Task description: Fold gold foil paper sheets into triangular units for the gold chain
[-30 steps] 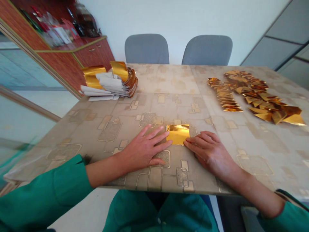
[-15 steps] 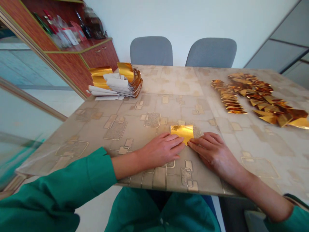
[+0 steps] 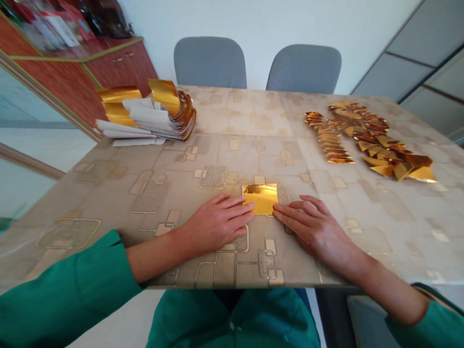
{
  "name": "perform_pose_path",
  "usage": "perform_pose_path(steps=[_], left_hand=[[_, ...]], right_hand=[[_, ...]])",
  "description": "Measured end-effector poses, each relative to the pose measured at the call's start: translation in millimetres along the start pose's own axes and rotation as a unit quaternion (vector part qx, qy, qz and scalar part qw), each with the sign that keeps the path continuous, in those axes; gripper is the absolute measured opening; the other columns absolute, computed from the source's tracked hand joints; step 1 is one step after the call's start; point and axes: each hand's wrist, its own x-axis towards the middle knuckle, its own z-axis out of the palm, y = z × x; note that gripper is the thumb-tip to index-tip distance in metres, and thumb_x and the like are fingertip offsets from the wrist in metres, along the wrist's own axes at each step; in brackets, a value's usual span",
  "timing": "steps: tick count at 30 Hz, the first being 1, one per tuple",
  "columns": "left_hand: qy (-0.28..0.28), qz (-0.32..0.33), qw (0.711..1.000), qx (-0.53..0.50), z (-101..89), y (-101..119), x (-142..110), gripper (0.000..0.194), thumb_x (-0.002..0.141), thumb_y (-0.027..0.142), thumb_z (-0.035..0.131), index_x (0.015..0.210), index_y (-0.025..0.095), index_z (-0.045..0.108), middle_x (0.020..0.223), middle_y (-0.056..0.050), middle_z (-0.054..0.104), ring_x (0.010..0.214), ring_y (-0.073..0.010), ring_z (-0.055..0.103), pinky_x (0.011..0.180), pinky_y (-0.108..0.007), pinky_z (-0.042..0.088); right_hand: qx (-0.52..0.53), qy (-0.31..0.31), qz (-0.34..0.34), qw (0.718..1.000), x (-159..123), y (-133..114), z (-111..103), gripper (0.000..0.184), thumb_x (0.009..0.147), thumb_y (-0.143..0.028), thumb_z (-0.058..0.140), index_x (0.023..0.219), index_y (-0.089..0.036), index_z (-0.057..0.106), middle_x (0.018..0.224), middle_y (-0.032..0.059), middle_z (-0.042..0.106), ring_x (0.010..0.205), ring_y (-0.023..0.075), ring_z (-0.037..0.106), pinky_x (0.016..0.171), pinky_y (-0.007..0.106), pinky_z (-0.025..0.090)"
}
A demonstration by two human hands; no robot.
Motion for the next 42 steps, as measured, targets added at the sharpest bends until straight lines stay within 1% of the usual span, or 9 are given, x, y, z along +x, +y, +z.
perform_pose_path(steps=[4,8,11,18,22,24,29,37,42], left_hand=[[0.005,0.012,1.000,-0.011,-2.3,-2,1,0.032,0.102,0.031,0.051,0.127,0.016,0.063,0.136,-0.008,0.064,0.131,-0.0265,0.054,0.110,-0.047,0.041],[0.024,0.017,0.999,-0.038,-3.2,-1,9,0.030,0.099,0.032,0.055,0.120,0.014,0.066,0.129,-0.012,0.067,0.128,-0.0269,0.056,0.112,-0.049,0.041],[0.035,0.008,0.998,-0.047,-3.3,0,16,0.023,0.100,0.027,0.053,0.111,0.014,0.069,0.118,-0.010,0.070,0.117,-0.0243,0.061,0.110,-0.048,0.044],[0.025,-0.020,0.999,-0.040,-4.8,1,27,0.016,0.098,0.022,0.054,0.102,0.015,0.067,0.104,-0.007,0.068,0.102,-0.0223,0.062,0.096,-0.039,0.050],[0.019,-0.040,0.999,-0.028,-5.1,-2,31,0.016,0.097,0.029,0.059,0.099,0.015,0.066,0.097,-0.007,0.066,0.090,-0.0215,0.061,0.084,-0.036,0.051],[0.021,-0.035,0.999,-0.018,-4.0,-4,32,0.015,0.096,0.029,0.060,0.095,0.014,0.066,0.095,-0.006,0.066,0.087,-0.0210,0.060,0.082,-0.035,0.051],[0.037,-0.014,0.999,0.018,-0.5,-5,33,0.017,0.099,0.022,0.052,0.092,0.014,0.066,0.091,-0.006,0.066,0.087,-0.0194,0.063,0.090,-0.037,0.051],[0.023,-0.021,0.999,0.005,-3.8,-3,31,0.010,0.094,0.025,0.064,0.089,0.017,0.065,0.092,-0.004,0.068,0.087,-0.0207,0.066,0.096,-0.042,0.052],[0.030,-0.028,0.999,-0.005,-4.9,-5,30,0.011,0.094,0.028,0.064,0.092,0.017,0.066,0.095,-0.004,0.069,0.088,-0.0211,0.066,0.091,-0.040,0.053]], right_hand=[[0.024,0.015,-0.002,1.000,7,3,-5,0.030,0.097,-0.014,0.051,0.122,-0.017,0.067,0.125,0.0080,0.071,0.106,0.0219,0.062,0.104,0.046,0.039],[0.071,-0.013,0.042,0.997,29,4,-9,0.024,0.096,-0.014,0.049,0.098,-0.018,0.072,0.098,0.0073,0.075,0.089,0.0190,0.063,0.086,0.036,0.043],[0.033,-0.032,0.077,0.996,50,6,-5,0.026,0.100,-0.021,0.046,0.097,-0.017,0.071,0.081,0.0061,0.070,0.082,0.0195,0.057,0.080,0.034,0.038],[-0.029,-0.023,0.098,0.995,63,18,14,0.023,0.099,-0.022,0.050,0.104,-0.017,0.071,0.081,0.0053,0.066,0.082,0.0201,0.052,0.077,0.032,0.032],[-0.009,0.004,0.112,0.994,58,20,11,0.021,0.099,-0.022,0.052,0.103,-0.018,0.072,0.084,0.0064,0.065,0.085,0.0205,0.051,0.077,0.032,0.034],[0.031,0.006,0.091,0.995,58,18,7,0.022,0.099,-0.022,0.050,0.099,-0.018,0.072,0.089,0.0066,0.066,0.087,0.0202,0.051,0.079,0.032,0.036],[0.160,-0.046,0.013,0.986,58,12,3,0.015,0.096,-0.030,0.058,0.092,-0.018,0.066,0.092,0.0052,0.063,0.089,0.0186,0.052,0.081,0.032,0.039],[0.174,-0.073,0.021,0.982,55,17,3,0.019,0.097,-0.032,0.058,0.083,-0.019,0.064,0.093,0.0055,0.059,0.091,0.0194,0.050,0.083,0.033,0.038],[0.193,-0.093,0.002,0.977,54,23,-5,0.017,0.095,-0.030,0.062,0.083,-0.019,0.062,0.096,0.0048,0.061,0.093,0.0193,0.052,0.087,0.034,0.038]])
